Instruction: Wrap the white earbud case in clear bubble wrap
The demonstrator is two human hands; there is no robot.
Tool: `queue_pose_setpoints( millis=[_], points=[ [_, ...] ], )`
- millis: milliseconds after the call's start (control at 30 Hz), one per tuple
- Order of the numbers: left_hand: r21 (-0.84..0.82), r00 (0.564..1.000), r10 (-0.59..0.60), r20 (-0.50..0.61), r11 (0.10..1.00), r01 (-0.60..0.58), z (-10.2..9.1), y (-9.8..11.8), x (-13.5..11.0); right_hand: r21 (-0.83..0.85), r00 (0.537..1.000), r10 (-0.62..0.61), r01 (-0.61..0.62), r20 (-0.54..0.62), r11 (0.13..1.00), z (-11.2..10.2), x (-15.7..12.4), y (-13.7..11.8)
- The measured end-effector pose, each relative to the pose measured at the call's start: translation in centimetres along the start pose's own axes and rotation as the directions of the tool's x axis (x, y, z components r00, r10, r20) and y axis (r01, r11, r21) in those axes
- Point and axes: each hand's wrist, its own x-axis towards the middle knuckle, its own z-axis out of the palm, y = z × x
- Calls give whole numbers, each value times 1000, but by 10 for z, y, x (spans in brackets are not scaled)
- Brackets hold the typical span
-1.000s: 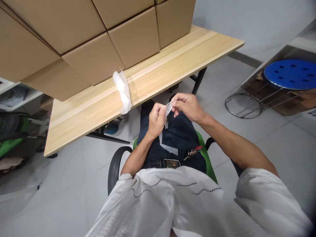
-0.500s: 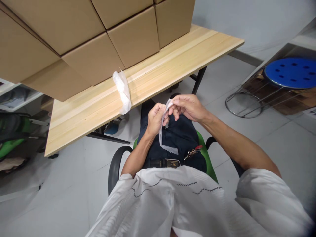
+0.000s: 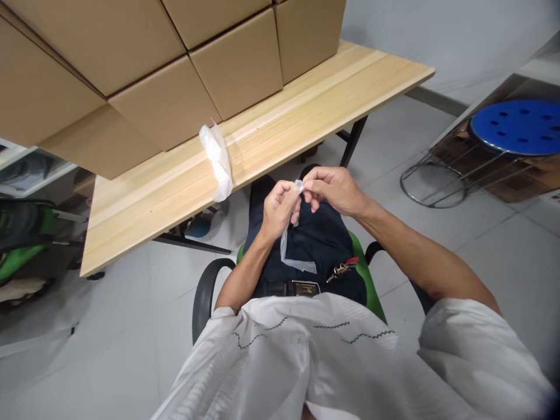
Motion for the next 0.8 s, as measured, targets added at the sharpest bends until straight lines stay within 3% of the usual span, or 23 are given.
queue_pose_setpoints(
  millis=[467,800],
  points=[
    [47,996,85,8,995,-85,-4,-1,0,-132,998,-59,60,8,989,-3,-2,-3],
    [131,971,198,-132,975,-180,0,-5,-1,-68,998,-57,59,26,996,3,0,-2]
  ],
)
